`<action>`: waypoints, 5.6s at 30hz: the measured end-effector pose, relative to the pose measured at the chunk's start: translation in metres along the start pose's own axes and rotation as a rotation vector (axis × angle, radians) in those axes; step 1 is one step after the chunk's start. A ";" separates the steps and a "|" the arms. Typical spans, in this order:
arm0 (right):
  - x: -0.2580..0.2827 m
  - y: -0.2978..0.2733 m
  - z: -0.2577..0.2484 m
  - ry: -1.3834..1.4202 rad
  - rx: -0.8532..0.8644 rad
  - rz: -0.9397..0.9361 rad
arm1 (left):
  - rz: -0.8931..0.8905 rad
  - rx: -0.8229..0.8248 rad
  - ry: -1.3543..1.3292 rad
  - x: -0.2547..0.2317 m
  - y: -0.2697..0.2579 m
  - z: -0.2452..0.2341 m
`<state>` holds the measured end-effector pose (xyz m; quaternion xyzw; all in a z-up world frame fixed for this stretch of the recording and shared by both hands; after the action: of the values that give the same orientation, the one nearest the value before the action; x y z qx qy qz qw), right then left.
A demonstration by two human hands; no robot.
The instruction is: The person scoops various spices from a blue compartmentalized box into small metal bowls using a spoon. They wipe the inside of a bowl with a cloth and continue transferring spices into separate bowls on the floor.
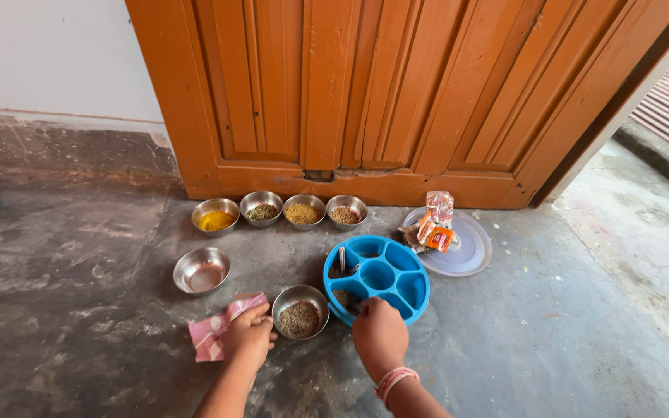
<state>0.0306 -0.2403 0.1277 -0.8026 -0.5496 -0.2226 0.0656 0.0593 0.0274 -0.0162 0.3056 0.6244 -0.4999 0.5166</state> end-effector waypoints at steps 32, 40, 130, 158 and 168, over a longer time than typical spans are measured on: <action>-0.060 0.005 0.054 1.038 0.432 0.611 | -0.029 -0.018 -0.001 -0.009 -0.011 0.001; -0.059 0.003 0.038 1.079 0.413 0.565 | -0.041 0.011 -0.016 -0.011 -0.014 0.002; -0.065 0.005 0.050 1.099 0.384 0.573 | -0.012 -0.038 -0.046 -0.003 -0.012 0.003; 0.050 -0.050 -0.019 0.001 0.087 -0.455 | 0.037 -0.017 0.081 -0.005 -0.017 0.004; 0.017 0.005 -0.051 -0.311 -0.123 -0.456 | 0.032 -0.030 0.130 0.000 -0.016 0.003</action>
<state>0.0256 -0.2453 0.1807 -0.6851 -0.7050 -0.1389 -0.1199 0.0465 0.0193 -0.0113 0.3393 0.6591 -0.4613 0.4875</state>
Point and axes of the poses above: each hand's wrist, its own y-axis towards the middle knuckle, its own z-axis out of the palm, x = y × z, the point moved 7 cm from there along y, towards the middle knuckle, and after that the axes turned 9 degrees about -y, right-handed, at the moved point
